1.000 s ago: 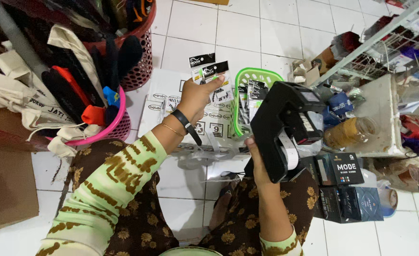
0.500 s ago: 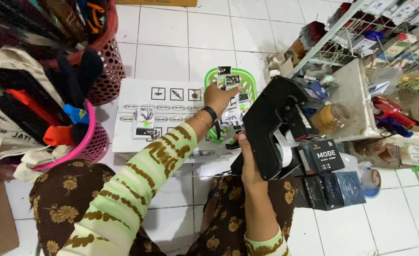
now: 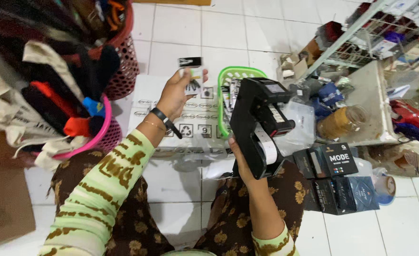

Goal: The person sits on the floor and uses a handheld label printer to print labels on small packages. They then place the labeled packages into a green basket.

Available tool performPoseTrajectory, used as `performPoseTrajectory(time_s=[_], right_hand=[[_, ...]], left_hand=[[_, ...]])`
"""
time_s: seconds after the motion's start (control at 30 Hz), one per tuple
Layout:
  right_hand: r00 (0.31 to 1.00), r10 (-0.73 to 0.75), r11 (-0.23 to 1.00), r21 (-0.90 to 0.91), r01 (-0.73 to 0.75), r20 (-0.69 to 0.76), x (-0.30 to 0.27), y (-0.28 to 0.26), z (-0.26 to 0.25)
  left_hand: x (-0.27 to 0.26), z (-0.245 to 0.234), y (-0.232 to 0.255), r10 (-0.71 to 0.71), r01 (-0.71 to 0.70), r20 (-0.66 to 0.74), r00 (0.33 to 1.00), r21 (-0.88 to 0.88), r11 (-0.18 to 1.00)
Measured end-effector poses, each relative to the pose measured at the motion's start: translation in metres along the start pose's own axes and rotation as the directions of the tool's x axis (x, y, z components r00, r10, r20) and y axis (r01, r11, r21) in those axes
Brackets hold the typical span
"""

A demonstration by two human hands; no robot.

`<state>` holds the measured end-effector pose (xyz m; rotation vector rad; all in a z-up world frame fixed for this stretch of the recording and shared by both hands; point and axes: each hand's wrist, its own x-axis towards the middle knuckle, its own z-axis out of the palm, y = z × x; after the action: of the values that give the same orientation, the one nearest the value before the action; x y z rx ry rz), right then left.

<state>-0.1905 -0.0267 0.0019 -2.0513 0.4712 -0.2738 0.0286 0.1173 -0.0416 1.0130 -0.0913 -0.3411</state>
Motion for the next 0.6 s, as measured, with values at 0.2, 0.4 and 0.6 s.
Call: performPoseTrajectory(time_s=[0.2,0.4,0.6], right_hand=[[0.624,-0.779,0.532,-0.466,0.707,0.058,0.004,0.014,0.009],[0.893,-0.426,0.810,-0.379,0.448,0.146,0.003,0.045,0.038],[0.894,-0.427,0.826,-0.344,0.446,0.136,0.016,0.063,0.039]], left_hand=[[-0.024,0.006,0.024,0.012,-0.010,0.046,0.999,-0.047,0.999],[-0.006,-0.011,-0.017,0.000,-0.009,0.154,0.988,0.060,0.998],[-0.031,0.033,-0.011,0.130,-0.148,0.168,0.977,0.096,0.984]])
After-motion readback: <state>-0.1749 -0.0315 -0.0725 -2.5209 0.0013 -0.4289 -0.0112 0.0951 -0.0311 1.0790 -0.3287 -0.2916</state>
